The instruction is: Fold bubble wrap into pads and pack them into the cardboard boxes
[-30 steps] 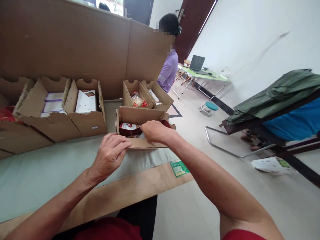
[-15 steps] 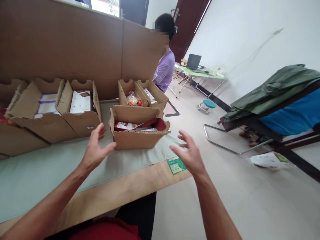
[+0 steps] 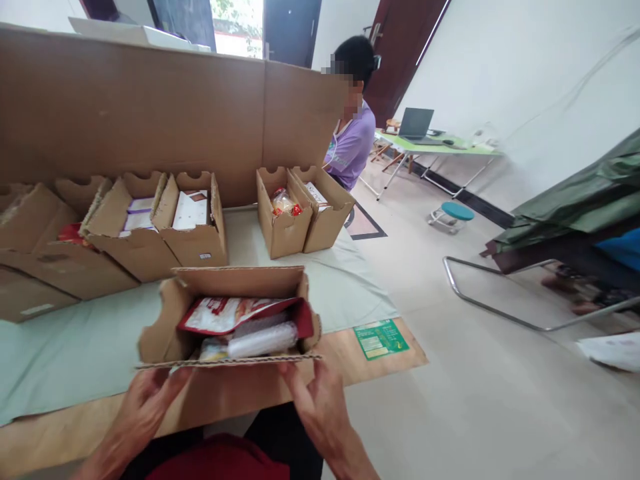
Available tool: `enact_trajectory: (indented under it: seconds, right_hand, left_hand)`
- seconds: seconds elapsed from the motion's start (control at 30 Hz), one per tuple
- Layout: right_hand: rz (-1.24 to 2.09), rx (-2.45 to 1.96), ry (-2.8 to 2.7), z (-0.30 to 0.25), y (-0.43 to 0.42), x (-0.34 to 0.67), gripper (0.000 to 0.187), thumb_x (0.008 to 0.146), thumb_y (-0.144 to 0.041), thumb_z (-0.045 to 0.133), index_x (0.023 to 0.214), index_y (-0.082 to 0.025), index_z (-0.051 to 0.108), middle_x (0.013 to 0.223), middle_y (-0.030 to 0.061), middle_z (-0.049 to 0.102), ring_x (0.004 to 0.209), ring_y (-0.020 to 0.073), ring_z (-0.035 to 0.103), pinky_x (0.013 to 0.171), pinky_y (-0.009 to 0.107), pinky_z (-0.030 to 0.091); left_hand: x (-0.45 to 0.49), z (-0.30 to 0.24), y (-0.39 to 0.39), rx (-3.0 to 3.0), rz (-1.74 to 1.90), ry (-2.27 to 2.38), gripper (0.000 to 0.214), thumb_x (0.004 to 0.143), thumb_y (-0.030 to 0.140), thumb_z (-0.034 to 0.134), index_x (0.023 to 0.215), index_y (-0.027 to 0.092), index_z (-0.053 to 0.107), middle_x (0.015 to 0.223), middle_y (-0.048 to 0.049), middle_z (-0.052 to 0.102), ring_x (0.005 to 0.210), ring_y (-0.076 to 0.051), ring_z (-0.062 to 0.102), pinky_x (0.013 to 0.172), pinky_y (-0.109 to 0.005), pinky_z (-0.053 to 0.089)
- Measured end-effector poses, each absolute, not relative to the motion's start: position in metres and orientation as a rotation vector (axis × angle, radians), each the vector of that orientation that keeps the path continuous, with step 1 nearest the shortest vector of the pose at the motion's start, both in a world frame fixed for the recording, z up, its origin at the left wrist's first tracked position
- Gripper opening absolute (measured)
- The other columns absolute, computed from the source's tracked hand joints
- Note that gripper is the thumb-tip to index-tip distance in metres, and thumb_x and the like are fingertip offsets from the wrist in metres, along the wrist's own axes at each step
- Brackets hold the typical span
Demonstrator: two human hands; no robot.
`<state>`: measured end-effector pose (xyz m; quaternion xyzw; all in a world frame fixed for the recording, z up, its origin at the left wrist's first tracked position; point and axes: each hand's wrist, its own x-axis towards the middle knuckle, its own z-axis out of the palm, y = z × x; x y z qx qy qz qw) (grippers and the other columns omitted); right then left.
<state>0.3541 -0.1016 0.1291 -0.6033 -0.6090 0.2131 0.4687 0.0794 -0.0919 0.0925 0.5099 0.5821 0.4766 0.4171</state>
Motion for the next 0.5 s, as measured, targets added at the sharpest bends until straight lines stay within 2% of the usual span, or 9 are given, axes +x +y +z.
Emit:
enact_trajectory:
  seconds: [0.07, 0.13, 0.2, 0.27, 0.33, 0.4, 0.5]
  right_hand:
    - [0.571, -1.399, -1.536, 0.135, -0.095, 0.329, 0.032, 0.091, -0.04, 0.065, 0.116, -0.02, 0.068, 0.111, 0.0111, 0.075, 0.104, 0.0297, 0.069, 0.091, 0.041, 0.057]
    - [0.614, -1.359, -1.525, 0.141, -0.08, 0.313, 0.031, 0.091, -0.04, 0.063, 0.115, -0.021, 0.068, 0.111, 0.0098, 0.075, 0.101, 0.0274, 0.07, 0.087, 0.038, 0.058]
    - [0.595, -1.382, -1.489, 0.143, -0.07, 0.314, 0.033, 0.091, -0.044, 0.063, 0.113, -0.02, 0.068, 0.107, 0.0096, 0.075, 0.098, 0.0272, 0.07, 0.083, 0.036, 0.058]
    - [0.486, -1.457, -1.439, 0.14, -0.074, 0.329, 0.037, 0.091, -0.049, 0.063, 0.112, -0.019, 0.068, 0.104, 0.0101, 0.076, 0.098, 0.0289, 0.07, 0.083, 0.038, 0.057]
    - [0.334, -1.552, -1.382, 0.134, -0.092, 0.35, 0.043, 0.091, -0.051, 0.065, 0.12, -0.02, 0.067, 0.111, 0.0113, 0.075, 0.106, 0.0323, 0.069, 0.089, 0.043, 0.056]
    - [0.183, -1.641, -1.302, 0.127, -0.114, 0.364, 0.05, 0.09, -0.053, 0.065, 0.129, -0.022, 0.065, 0.124, 0.0117, 0.072, 0.119, 0.0366, 0.064, 0.097, 0.048, 0.053]
    - [0.162, -1.591, -1.356, 0.122, -0.13, 0.351, 0.046, 0.09, -0.05, 0.066, 0.129, -0.026, 0.065, 0.13, 0.0105, 0.07, 0.127, 0.0384, 0.061, 0.103, 0.053, 0.052]
  left_hand:
    - [0.051, 0.097, -0.099, 1.228, 1.214, 1.57, 0.054, 0.084, 0.063, 0.071, 0.112, 0.017, 0.07, 0.098, -0.0087, 0.075, 0.103, -0.03, 0.069, 0.097, -0.041, 0.054]
    - [0.038, 0.108, -0.086, 1.234, 1.259, 1.6, 0.053, 0.081, 0.064, 0.073, 0.106, 0.017, 0.07, 0.093, -0.0072, 0.074, 0.096, -0.027, 0.069, 0.092, -0.039, 0.055]
    - [0.046, 0.121, -0.065, 1.279, 1.334, 1.534, 0.058, 0.081, 0.065, 0.073, 0.112, 0.017, 0.068, 0.101, -0.0087, 0.074, 0.097, -0.027, 0.068, 0.093, -0.039, 0.055]
    - [0.067, 0.131, -0.048, 1.359, 1.372, 1.354, 0.066, 0.084, 0.064, 0.07, 0.131, 0.017, 0.062, 0.122, -0.0122, 0.071, 0.114, -0.029, 0.065, 0.103, -0.042, 0.051]
    - [0.091, 0.133, -0.046, 1.451, 1.336, 1.203, 0.073, 0.086, 0.061, 0.068, 0.145, 0.021, 0.053, 0.136, -0.0137, 0.066, 0.125, -0.032, 0.061, 0.109, -0.045, 0.048]
    - [0.104, 0.128, -0.058, 1.467, 1.256, 1.155, 0.07, 0.089, 0.061, 0.066, 0.147, 0.024, 0.053, 0.136, -0.0134, 0.067, 0.124, -0.032, 0.063, 0.105, -0.046, 0.053]
    - [0.089, 0.116, -0.084, 1.373, 1.197, 1.256, 0.059, 0.089, 0.064, 0.064, 0.132, 0.024, 0.065, 0.118, -0.0121, 0.075, 0.109, -0.031, 0.07, 0.091, -0.044, 0.06]
